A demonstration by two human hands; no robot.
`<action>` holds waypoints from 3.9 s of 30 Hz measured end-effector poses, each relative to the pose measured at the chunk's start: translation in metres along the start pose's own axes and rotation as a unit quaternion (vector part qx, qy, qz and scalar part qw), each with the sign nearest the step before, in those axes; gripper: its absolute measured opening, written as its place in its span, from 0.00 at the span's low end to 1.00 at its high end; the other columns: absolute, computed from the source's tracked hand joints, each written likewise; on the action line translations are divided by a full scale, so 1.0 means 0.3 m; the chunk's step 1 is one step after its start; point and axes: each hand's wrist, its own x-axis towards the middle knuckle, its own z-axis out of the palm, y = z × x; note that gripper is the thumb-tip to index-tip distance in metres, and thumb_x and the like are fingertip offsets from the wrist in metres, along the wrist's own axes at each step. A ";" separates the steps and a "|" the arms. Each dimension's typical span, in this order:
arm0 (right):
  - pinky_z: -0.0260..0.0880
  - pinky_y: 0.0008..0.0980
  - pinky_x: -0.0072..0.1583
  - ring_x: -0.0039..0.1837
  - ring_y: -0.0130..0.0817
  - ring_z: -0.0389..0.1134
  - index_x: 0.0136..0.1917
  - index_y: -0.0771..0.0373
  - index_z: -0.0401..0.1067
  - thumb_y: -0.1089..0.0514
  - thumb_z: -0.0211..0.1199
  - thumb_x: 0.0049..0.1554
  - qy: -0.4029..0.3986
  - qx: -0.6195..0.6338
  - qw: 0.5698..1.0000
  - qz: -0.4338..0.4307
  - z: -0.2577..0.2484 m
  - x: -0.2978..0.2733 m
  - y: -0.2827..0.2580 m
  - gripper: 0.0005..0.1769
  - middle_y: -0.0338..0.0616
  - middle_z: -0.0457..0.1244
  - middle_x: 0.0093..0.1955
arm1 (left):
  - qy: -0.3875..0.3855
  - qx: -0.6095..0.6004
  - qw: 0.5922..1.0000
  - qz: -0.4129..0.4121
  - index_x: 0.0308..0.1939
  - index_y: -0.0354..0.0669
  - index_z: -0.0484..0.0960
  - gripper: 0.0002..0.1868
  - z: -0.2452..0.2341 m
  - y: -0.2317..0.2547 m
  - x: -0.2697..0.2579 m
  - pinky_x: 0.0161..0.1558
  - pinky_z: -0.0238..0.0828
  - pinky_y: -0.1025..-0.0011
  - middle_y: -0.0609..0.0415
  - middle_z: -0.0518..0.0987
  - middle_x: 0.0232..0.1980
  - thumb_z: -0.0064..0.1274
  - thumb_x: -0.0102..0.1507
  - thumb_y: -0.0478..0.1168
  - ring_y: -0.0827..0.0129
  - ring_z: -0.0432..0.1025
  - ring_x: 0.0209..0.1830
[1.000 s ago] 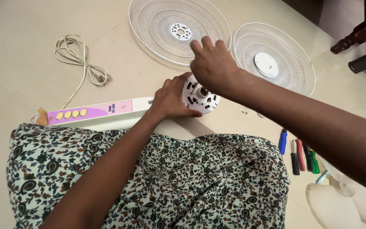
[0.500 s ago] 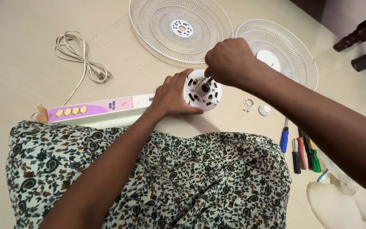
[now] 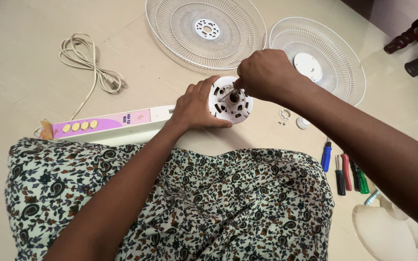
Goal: The person disassembles a white electric fan by removing the front grille, then uses a screwdriver to remove screws from the motor housing. The motor assembly is separated from the fan stand, and the components are placed on the floor.
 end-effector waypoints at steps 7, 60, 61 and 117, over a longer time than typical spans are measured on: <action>0.72 0.47 0.43 0.41 0.49 0.73 0.41 0.58 0.80 0.37 0.63 0.60 0.015 0.012 1.000 0.010 0.010 -0.003 0.007 0.23 0.49 0.70 0.35 | 0.004 -0.001 1.000 0.004 0.76 0.52 0.57 0.72 0.000 -0.007 0.001 0.60 0.68 0.48 0.46 0.71 0.67 0.75 0.34 0.70 0.46 0.66 0.65; 0.68 0.43 0.47 0.41 0.44 0.72 0.48 0.59 0.78 0.40 0.60 0.61 0.114 0.456 0.799 0.374 0.305 -0.249 -0.293 0.21 0.47 0.70 0.36 | 0.169 0.003 0.969 0.182 0.49 0.43 0.80 0.37 0.003 -0.017 -0.031 0.65 0.66 0.56 0.52 0.75 0.61 0.76 0.45 0.60 0.53 0.67 0.64; 0.68 0.41 0.46 0.40 0.42 0.72 0.47 0.59 0.78 0.40 0.60 0.61 0.115 0.473 0.787 0.380 0.317 -0.242 -0.297 0.20 0.47 0.70 0.36 | 0.169 0.004 0.968 0.184 0.48 0.43 0.80 0.37 0.001 -0.020 -0.025 0.65 0.65 0.56 0.51 0.75 0.61 0.76 0.45 0.60 0.53 0.67 0.63; 0.57 0.30 0.41 0.37 0.29 0.57 0.53 0.57 0.82 0.46 0.74 0.55 0.244 0.684 0.521 0.449 0.748 -0.224 0.040 0.17 0.38 0.70 0.41 | 0.125 -0.001 0.979 0.160 0.76 0.50 0.61 0.61 0.008 0.003 -0.081 0.70 0.58 0.49 0.44 0.67 0.73 0.74 0.45 0.63 0.45 0.63 0.72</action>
